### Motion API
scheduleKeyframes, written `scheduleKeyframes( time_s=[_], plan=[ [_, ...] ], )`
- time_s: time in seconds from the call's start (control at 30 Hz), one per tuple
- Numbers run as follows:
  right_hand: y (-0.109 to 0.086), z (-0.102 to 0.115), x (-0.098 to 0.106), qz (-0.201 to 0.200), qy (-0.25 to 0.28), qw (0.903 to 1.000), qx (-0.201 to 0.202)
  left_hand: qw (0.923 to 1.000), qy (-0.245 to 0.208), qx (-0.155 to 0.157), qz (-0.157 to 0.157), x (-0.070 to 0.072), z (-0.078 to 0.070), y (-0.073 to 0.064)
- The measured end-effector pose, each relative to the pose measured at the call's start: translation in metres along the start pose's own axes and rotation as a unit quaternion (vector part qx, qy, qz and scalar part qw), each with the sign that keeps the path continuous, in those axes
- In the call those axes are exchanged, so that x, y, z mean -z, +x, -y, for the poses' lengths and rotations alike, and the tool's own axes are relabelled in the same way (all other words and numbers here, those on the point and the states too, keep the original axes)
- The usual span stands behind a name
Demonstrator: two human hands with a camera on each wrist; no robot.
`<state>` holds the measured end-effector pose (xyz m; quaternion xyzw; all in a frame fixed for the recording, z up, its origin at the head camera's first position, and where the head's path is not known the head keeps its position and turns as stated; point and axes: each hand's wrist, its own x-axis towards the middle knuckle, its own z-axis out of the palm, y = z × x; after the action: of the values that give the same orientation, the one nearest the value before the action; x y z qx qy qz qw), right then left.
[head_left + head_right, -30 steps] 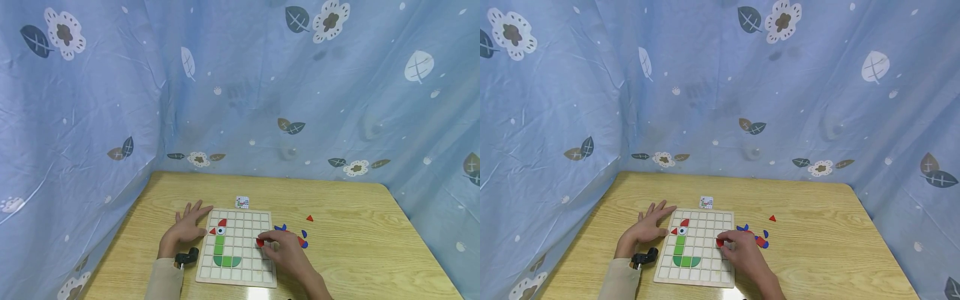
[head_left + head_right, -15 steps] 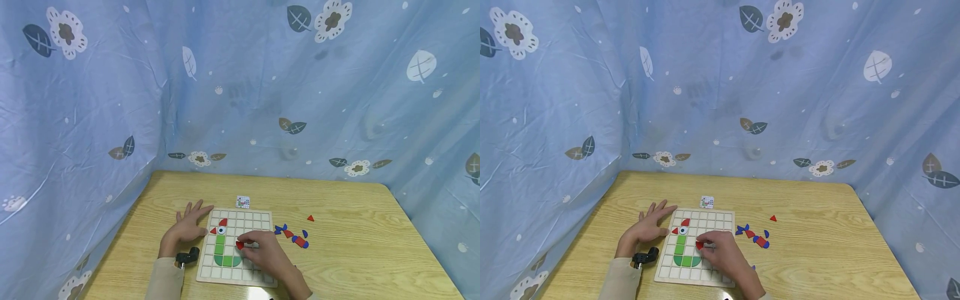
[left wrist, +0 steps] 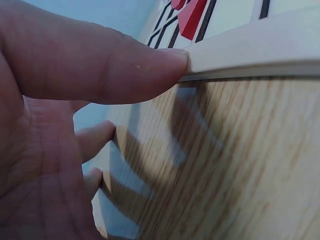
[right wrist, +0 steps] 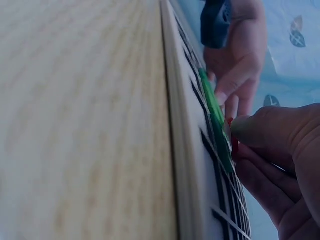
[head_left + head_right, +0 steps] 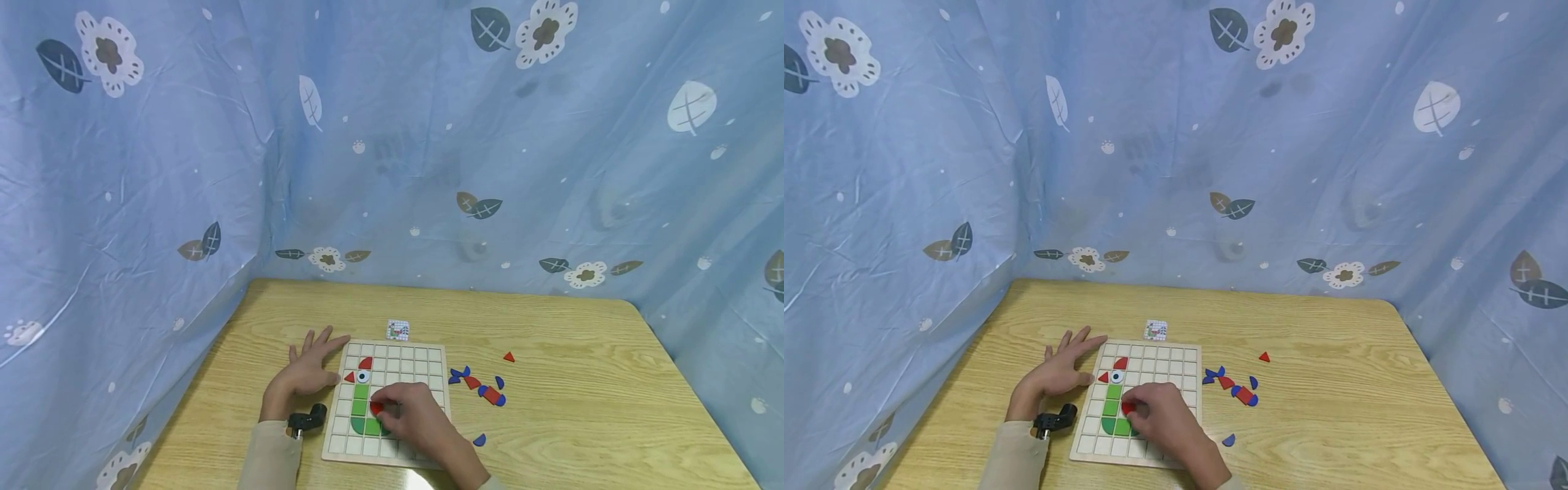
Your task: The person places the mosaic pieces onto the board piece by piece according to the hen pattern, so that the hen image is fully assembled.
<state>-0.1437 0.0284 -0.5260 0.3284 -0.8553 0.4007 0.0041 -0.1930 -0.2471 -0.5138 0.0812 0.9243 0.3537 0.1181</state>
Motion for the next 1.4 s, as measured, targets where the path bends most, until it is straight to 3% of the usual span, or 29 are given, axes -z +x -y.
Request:
scheduleKeyframes(
  time_s=[0.33,0.67,0.93,1.1,1.4],
  plan=[
    [0.003,0.003,-0.002,0.006,-0.041,0.9991,-0.012,1.0000,0.004,0.000,-0.008,0.000,-0.002,0.000],
    [0.008,0.004,-0.010,-0.006,-0.057,0.9983,0.010,1.0000,0.002,-0.002,-0.006,0.000,-0.002,0.000],
    [0.008,0.003,-0.012,-0.011,-0.075,0.9971,0.004,1.0000,-0.001,-0.001,-0.004,-0.001,0.000,0.000],
    [0.007,0.003,-0.010,-0.007,-0.064,0.9979,-0.006,1.0000,-0.002,0.002,-0.005,-0.001,-0.001,0.000],
    [-0.011,-0.011,0.006,-0.029,0.024,0.9993,-0.003,1.0000,0.000,0.002,-0.005,-0.002,0.001,0.001]
  ],
)
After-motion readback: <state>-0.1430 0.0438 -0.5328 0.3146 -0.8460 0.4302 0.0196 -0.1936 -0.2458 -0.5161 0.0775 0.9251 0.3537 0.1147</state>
